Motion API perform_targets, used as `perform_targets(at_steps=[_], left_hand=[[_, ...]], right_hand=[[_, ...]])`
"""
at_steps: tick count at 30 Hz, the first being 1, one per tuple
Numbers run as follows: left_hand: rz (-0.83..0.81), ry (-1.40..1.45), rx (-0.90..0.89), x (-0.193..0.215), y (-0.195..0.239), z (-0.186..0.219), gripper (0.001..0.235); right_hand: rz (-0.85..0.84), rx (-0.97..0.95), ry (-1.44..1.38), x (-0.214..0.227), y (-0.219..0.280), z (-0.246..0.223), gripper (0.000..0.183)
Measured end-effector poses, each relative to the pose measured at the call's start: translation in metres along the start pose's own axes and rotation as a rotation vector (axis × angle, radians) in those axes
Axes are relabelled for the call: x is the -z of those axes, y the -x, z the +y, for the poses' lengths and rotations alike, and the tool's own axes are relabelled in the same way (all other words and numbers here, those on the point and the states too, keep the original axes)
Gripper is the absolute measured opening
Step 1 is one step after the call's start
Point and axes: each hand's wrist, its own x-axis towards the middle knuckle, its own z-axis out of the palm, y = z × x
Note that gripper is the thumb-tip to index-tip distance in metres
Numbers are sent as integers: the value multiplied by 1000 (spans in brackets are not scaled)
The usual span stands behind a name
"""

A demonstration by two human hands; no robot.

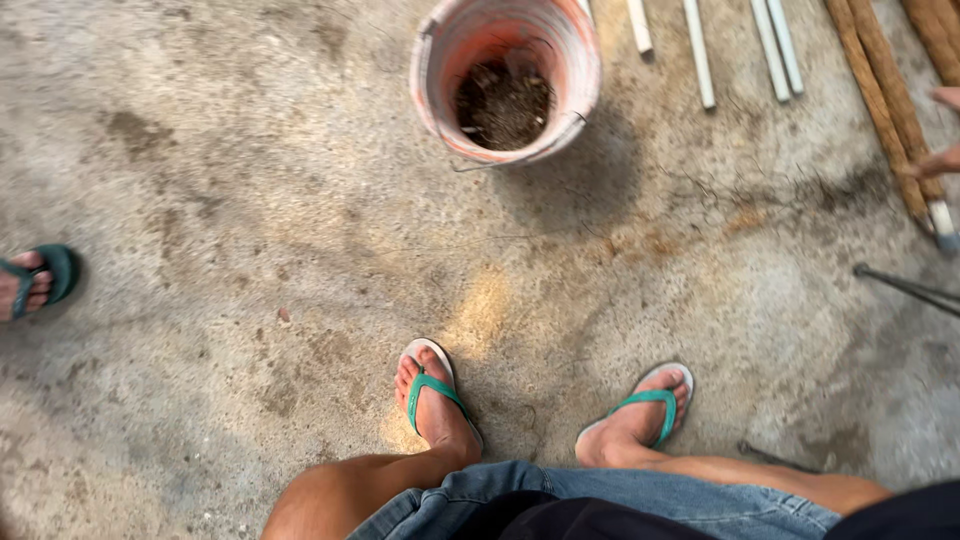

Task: The person is assembling a broom by wrapping a thin wire around a bundle of fibers attached to a white plastic handle. The person repeatedly winds the wire to secure the fibers to the handle.

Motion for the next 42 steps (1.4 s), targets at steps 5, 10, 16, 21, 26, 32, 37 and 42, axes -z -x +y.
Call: perform_targets(at_steps=[5,10,16,21,26,32,37,42], left_hand=[[-352,213,-205,-54,-14,55,23],[-670,471,-129,-116,-21,111,27],[-826,678,-131,-144,-22,145,29],[-846,606,-82,-166,-23,139,37],[-871,759,-6,-192,-18,136,34],[-939,737,53,-215,-11,125,32],[-1018,769,93,-229,-2,116,29],[-1061,748,114,-234,5,109,31]], right_hand=[[-65,474,-188,84,44,-125,72],[-67,935,-738,145,122,-244,94],[-216,1263,-1405,181,143,-297,105],[-152,1069,-1344,179,138,-279,52],[66,993,-1164,165,142,-253,32],[200,1086,-1187,146,147,-232,15],[50,873,-1310,133,152,-223,17],[137,868,-1337,126,148,-222,16]])
